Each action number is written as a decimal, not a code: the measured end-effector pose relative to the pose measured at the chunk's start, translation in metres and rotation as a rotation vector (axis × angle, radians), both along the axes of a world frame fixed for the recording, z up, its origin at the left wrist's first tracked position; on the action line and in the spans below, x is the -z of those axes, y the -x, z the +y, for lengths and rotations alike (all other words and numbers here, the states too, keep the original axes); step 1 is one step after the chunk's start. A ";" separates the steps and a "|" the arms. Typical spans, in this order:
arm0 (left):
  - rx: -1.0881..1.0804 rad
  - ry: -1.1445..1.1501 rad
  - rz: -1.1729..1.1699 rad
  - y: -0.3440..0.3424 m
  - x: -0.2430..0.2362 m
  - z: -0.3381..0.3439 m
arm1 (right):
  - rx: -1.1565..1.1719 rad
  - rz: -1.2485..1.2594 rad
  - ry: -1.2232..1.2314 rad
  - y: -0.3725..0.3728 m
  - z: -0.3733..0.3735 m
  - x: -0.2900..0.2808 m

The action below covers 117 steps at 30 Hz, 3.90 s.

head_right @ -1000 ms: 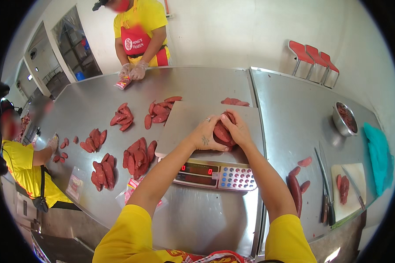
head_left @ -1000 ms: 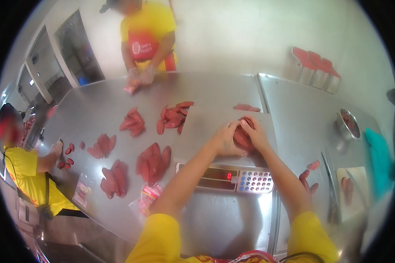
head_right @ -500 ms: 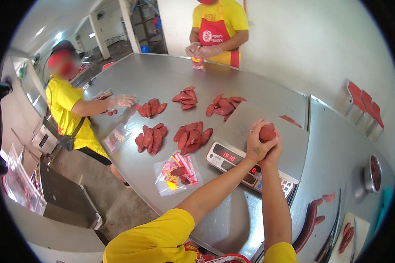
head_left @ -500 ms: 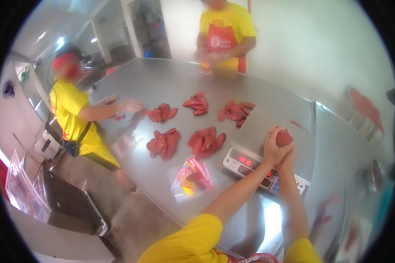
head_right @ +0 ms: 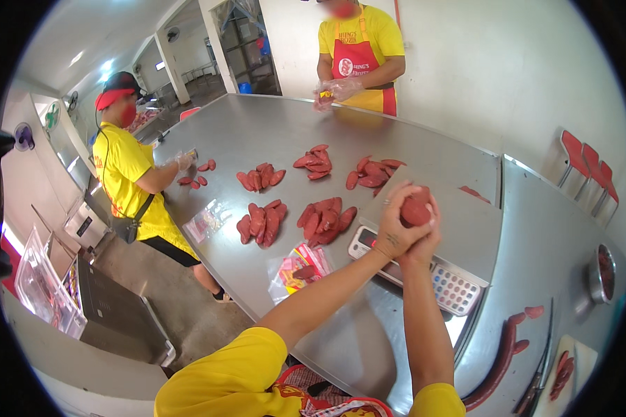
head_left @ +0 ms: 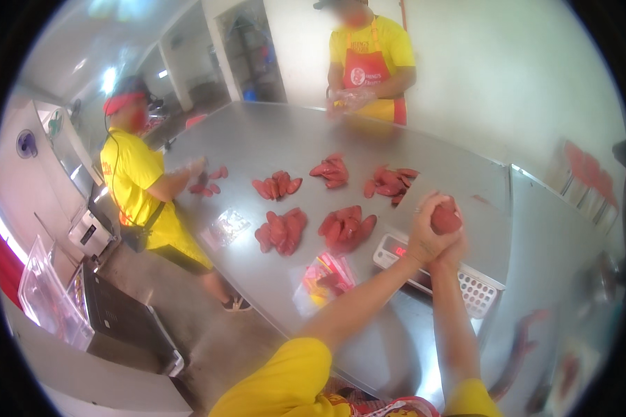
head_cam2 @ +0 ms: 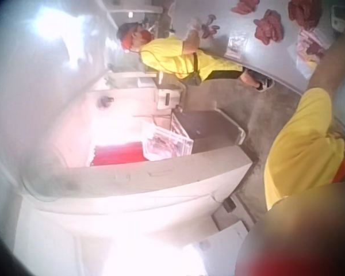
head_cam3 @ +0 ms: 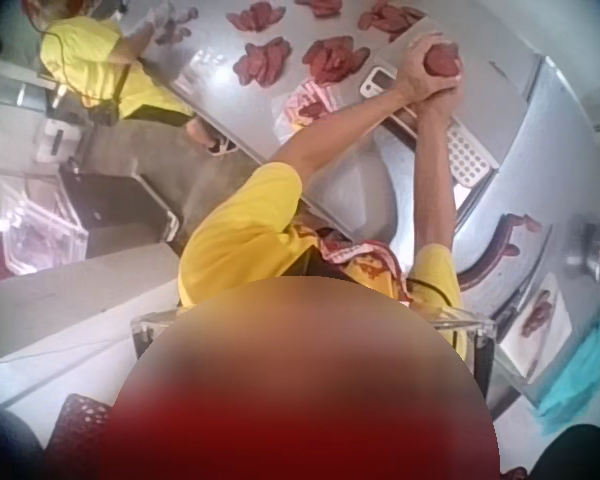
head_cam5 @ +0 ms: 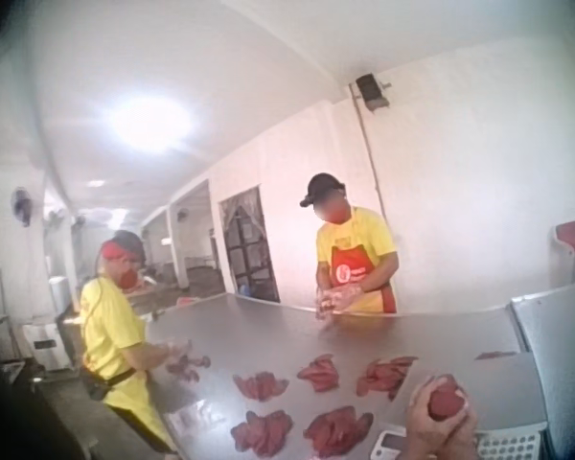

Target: The person slices long red sausages into smaller pieces on a white cutting board using a knife. The cut pieces are placed on a digital scale, then moved to a metal bowl. The person also wipes the cutting board with a green cloth during the process.

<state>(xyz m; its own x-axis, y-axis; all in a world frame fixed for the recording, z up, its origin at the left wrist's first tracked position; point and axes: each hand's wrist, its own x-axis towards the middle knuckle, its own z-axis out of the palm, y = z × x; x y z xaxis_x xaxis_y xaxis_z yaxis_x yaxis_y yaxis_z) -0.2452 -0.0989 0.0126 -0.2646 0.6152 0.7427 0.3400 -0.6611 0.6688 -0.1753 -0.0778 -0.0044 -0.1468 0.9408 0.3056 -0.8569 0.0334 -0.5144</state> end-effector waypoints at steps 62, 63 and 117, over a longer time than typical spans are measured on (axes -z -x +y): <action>0.867 0.666 0.475 -0.333 0.004 -0.088 | 1.114 -0.754 0.597 -0.307 -0.540 0.003; 0.832 0.664 0.477 -0.365 0.014 -0.087 | 1.132 -0.736 0.615 -0.322 -0.545 0.009; -0.322 0.110 0.209 -0.242 0.024 0.055 | 0.670 -0.947 0.645 -0.738 -0.254 0.045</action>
